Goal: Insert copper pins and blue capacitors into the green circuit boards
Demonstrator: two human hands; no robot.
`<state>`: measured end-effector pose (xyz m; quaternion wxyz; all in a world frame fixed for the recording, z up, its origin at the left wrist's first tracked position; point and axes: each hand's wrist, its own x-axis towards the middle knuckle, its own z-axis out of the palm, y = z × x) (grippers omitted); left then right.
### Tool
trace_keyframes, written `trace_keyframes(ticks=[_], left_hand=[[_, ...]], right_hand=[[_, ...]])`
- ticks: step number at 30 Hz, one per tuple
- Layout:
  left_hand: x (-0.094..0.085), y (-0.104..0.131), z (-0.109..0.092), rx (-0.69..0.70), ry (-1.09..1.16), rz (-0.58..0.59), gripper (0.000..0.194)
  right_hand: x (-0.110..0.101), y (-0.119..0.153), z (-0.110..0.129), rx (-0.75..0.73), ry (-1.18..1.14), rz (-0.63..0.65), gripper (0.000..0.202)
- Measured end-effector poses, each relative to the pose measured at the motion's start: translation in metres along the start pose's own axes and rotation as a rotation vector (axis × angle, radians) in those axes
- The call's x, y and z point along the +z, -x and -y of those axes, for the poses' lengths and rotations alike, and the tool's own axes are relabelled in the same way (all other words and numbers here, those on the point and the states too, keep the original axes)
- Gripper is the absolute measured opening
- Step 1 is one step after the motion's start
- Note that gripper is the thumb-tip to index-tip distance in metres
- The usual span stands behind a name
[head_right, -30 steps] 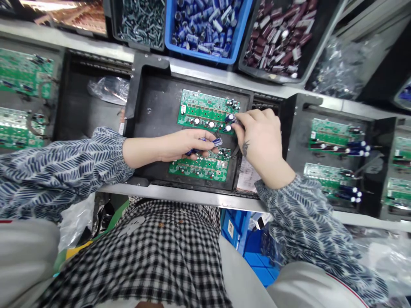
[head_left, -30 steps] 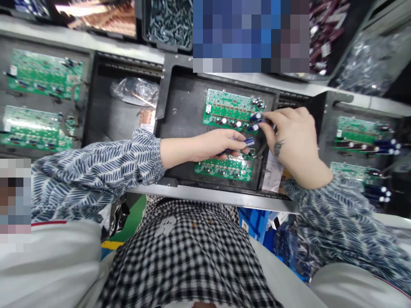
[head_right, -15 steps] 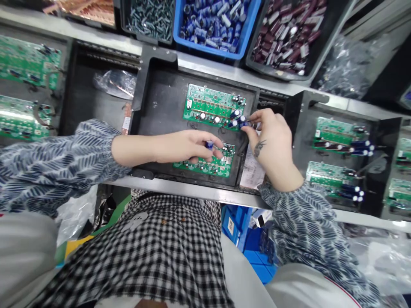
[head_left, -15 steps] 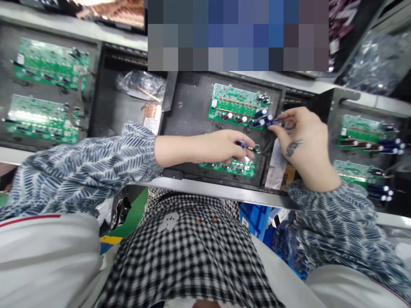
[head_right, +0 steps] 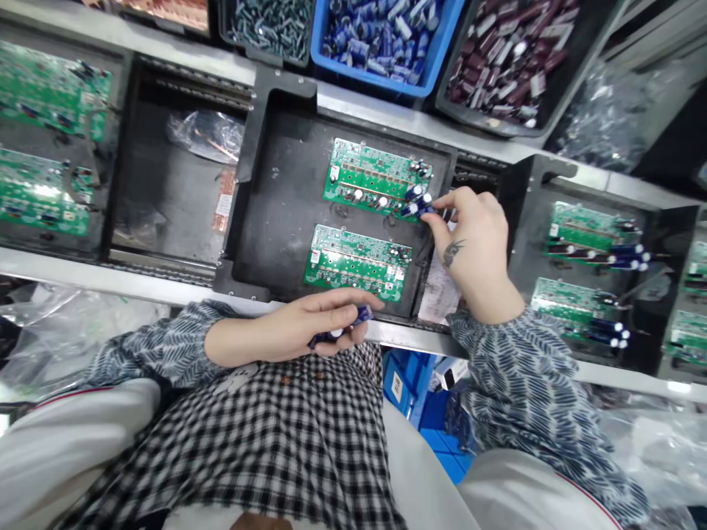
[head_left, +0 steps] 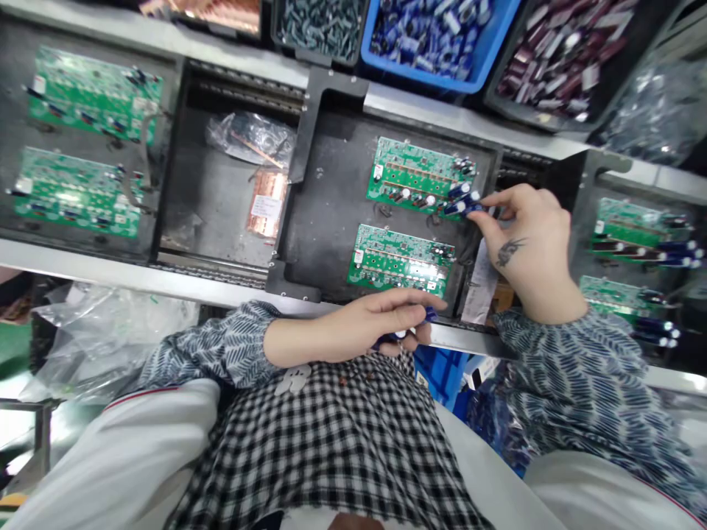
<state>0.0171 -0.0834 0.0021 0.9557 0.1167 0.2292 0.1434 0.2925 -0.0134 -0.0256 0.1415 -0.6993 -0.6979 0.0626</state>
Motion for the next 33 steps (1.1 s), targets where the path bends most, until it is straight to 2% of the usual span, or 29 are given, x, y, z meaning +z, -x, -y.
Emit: trace_keyframes(ticks=[2, 5, 9, 13, 17, 21, 23, 25, 26, 27, 30, 33], left_hand=[[0.000, -0.009, 0.005, -0.037, 0.106, -0.093, 0.012], [0.003, -0.014, 0.004, -0.114, 0.210, -0.246, 0.019], [0.005, -0.015, 0.000, -0.133, 0.233, -0.315, 0.016], [0.004, -0.018, 0.001, -0.054, 0.184, -0.297, 0.012], [-0.001, -0.021, 0.006, 0.014, 0.135, -0.265, 0.011], [-0.007, -0.024, 0.010, 0.054, 0.098, -0.258, 0.014], [-0.009, -0.025, 0.011, 0.053, 0.082, -0.230, 0.019], [-0.007, -0.026, 0.010, 0.028, 0.081, -0.200, 0.018], [-0.006, -0.026, 0.010, 0.005, 0.091, -0.204, 0.012], [-0.004, -0.026, 0.009, -0.021, 0.106, -0.220, 0.007], [0.002, -0.026, 0.007, -0.109, 0.120, -0.293, 0.034], [0.004, -0.024, 0.006, -0.168, 0.060, -0.250, 0.039]], right_hand=[[0.000, -0.001, 0.001, 0.014, -0.009, 0.012, 0.015], [0.001, -0.002, 0.001, 0.050, -0.048, 0.030, 0.016], [0.002, -0.001, 0.003, 0.086, -0.065, 0.003, 0.016], [0.004, 0.000, 0.006, 0.036, 0.001, 0.006, 0.014], [0.000, 0.003, 0.012, -0.076, 0.095, 0.047, 0.018], [-0.018, 0.028, 0.033, -0.232, -0.057, 0.001, 0.031], [-0.028, 0.048, 0.043, -0.353, -0.235, 0.132, 0.034], [-0.034, 0.066, 0.048, -0.438, -0.353, 0.291, 0.023], [-0.035, 0.072, 0.048, -0.446, -0.369, 0.315, 0.019], [-0.034, 0.076, 0.046, -0.430, -0.354, 0.297, 0.016], [-0.026, 0.081, 0.032, -0.348, -0.200, 0.148, 0.013], [-0.016, 0.081, 0.022, -0.303, -0.050, 0.117, 0.019]])
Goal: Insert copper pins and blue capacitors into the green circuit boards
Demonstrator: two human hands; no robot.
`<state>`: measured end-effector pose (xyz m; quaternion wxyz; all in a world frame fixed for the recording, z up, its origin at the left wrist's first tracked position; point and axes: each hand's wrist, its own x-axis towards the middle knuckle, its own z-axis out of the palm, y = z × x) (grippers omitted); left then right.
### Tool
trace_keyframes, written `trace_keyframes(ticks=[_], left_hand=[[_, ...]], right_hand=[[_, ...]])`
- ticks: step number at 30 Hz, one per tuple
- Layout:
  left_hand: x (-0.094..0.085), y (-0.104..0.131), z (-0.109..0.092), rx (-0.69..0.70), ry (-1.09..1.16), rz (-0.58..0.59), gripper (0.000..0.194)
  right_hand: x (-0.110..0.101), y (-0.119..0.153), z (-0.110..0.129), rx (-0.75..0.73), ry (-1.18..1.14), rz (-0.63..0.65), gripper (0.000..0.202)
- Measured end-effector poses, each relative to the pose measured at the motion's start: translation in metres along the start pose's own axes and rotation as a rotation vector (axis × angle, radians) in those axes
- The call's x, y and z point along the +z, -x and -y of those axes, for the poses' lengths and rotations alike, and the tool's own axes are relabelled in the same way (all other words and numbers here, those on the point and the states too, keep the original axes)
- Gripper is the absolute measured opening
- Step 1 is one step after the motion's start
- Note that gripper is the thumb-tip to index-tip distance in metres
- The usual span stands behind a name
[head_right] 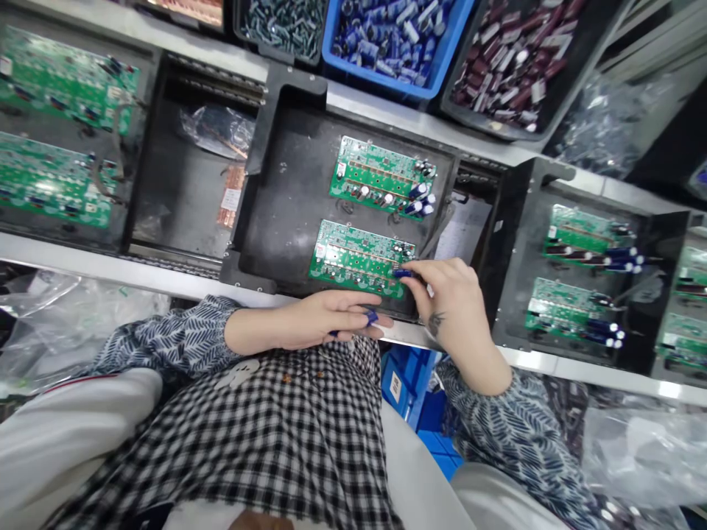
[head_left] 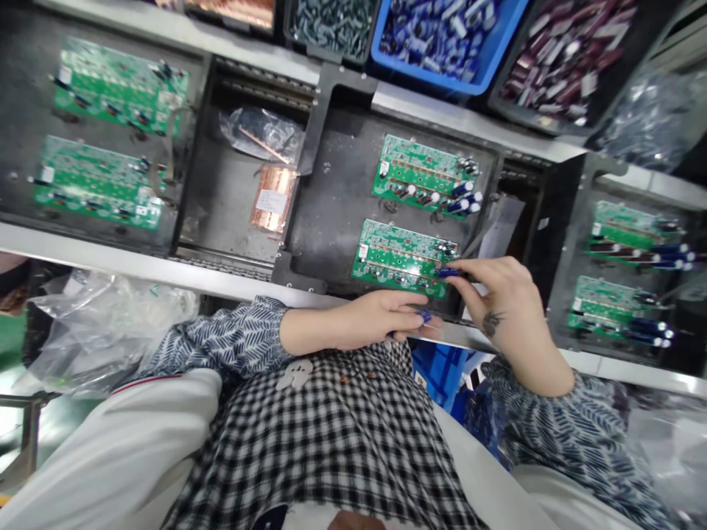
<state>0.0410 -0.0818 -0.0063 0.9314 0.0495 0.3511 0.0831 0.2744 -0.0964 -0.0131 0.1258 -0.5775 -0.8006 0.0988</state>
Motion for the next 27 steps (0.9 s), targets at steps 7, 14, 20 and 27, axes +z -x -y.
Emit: trace_keyframes(ticks=[7, 14, 20, 27], left_hand=[[-0.008, -0.004, 0.008, 0.056, -0.018, 0.117, 0.013], [-0.012, -0.009, 0.012, -0.001, 0.090, 0.041, 0.028], [-0.008, -0.007, 0.008, -0.053, 0.148, 0.036, 0.038], [-0.005, -0.011, 0.006, -0.142, 0.240, 0.084, 0.044]], right_hand=[[0.006, 0.001, 0.005, 0.001, 0.082, 0.034, 0.026], [0.001, 0.001, 0.009, -0.063, 0.196, 0.067, 0.030], [0.008, 0.003, 0.012, -0.093, 0.301, 0.054, 0.029], [0.000, 0.014, 0.030, -0.116, -0.132, -0.008, 0.035]])
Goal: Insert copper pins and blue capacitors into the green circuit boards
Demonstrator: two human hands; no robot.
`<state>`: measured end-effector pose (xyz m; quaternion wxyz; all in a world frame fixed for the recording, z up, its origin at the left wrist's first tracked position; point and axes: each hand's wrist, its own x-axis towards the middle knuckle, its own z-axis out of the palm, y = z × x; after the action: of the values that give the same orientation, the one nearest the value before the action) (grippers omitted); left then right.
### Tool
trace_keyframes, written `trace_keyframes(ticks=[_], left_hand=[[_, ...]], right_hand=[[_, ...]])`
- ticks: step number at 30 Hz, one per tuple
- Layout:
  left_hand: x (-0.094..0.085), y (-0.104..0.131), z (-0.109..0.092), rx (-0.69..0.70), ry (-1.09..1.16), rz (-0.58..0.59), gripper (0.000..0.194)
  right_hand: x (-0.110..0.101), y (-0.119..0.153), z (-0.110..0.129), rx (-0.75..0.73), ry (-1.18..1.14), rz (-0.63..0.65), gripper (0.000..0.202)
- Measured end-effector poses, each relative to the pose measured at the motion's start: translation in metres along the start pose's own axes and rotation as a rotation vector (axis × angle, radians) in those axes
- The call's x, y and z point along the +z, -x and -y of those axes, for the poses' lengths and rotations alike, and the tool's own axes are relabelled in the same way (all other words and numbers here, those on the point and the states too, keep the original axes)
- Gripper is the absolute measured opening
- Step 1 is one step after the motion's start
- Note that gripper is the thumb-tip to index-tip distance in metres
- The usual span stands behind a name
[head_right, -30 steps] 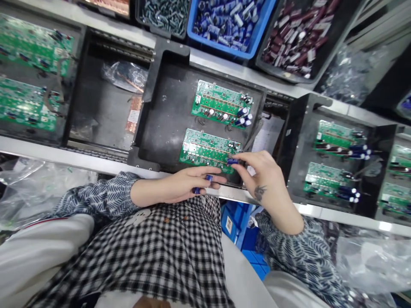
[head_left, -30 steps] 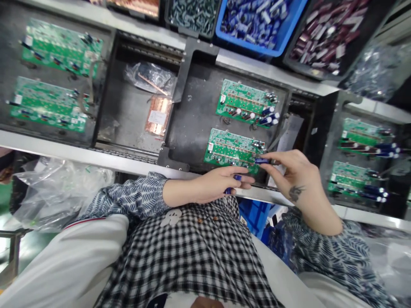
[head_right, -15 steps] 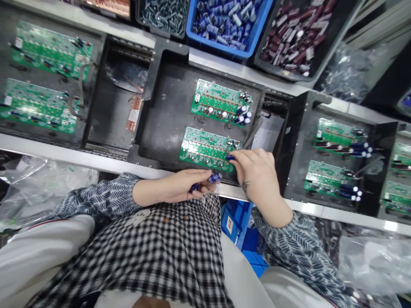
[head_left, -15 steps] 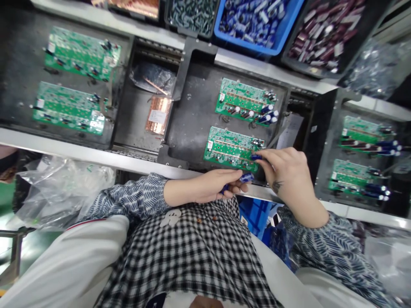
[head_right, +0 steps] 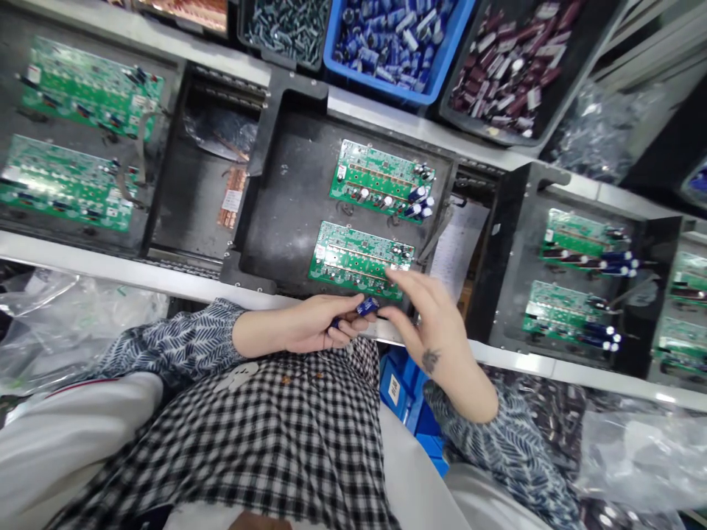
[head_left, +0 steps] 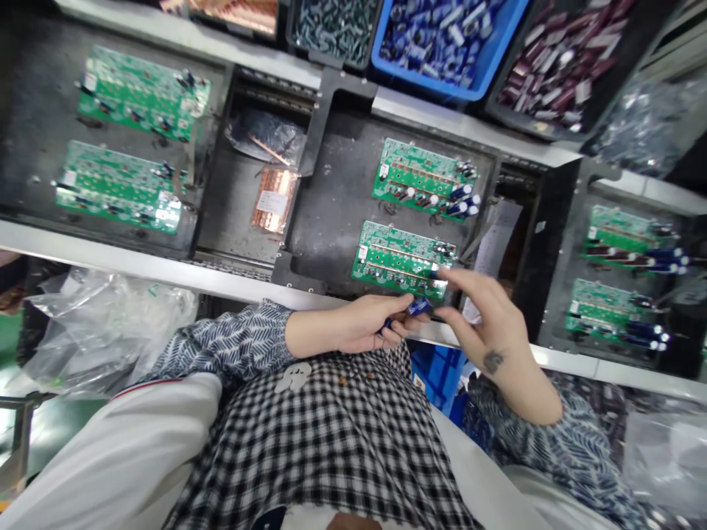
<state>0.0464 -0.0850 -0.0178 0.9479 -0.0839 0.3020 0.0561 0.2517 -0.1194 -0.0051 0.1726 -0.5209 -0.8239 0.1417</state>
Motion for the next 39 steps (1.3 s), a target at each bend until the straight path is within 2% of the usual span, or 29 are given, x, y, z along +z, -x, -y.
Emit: trace_keyframes(ticks=[3, 6, 9, 11, 15, 18, 25, 30, 34, 39], left_hand=[[0.000, 0.003, 0.005, -0.007, 0.017, -0.058, 0.040], [0.005, 0.020, 0.004, 0.001, -0.010, -0.130, 0.037], [0.017, 0.039, -0.015, 0.039, -0.144, -0.123, 0.031], [0.027, 0.042, -0.036, 0.154, -0.267, -0.123, 0.033], [0.044, 0.020, -0.078, 0.451, -0.487, -0.137, 0.028], [0.054, 0.000, -0.090, 0.511, -0.583, -0.137, 0.021], [0.067, -0.017, -0.074, 0.400, -0.650, -0.051, 0.012], [0.069, -0.036, -0.061, 0.332, -0.694, 0.037, 0.035], [0.071, -0.045, -0.055, 0.311, -0.700, -0.009, 0.036], [0.067, -0.046, -0.054, 0.461, -0.772, -0.141, 0.035]], right_hand=[[-0.002, 0.009, 0.005, 0.009, -0.221, 0.027, 0.020], [0.004, 0.017, -0.001, 0.203, -0.144, -0.102, 0.013], [0.013, 0.025, -0.010, 0.307, -0.061, -0.175, 0.016], [0.019, 0.027, -0.012, 0.329, -0.033, -0.164, 0.018], [0.021, 0.025, -0.008, 0.345, 0.012, -0.127, 0.017], [0.017, 0.022, -0.004, 0.342, 0.047, -0.083, 0.017], [0.002, 0.030, -0.009, 0.340, 0.194, -0.041, 0.021], [-0.004, 0.040, -0.010, 0.341, 0.338, -0.046, 0.032], [-0.005, 0.045, -0.014, 0.289, 0.401, -0.043, 0.025], [-0.012, 0.043, -0.012, 0.236, 0.277, 0.006, 0.020]])
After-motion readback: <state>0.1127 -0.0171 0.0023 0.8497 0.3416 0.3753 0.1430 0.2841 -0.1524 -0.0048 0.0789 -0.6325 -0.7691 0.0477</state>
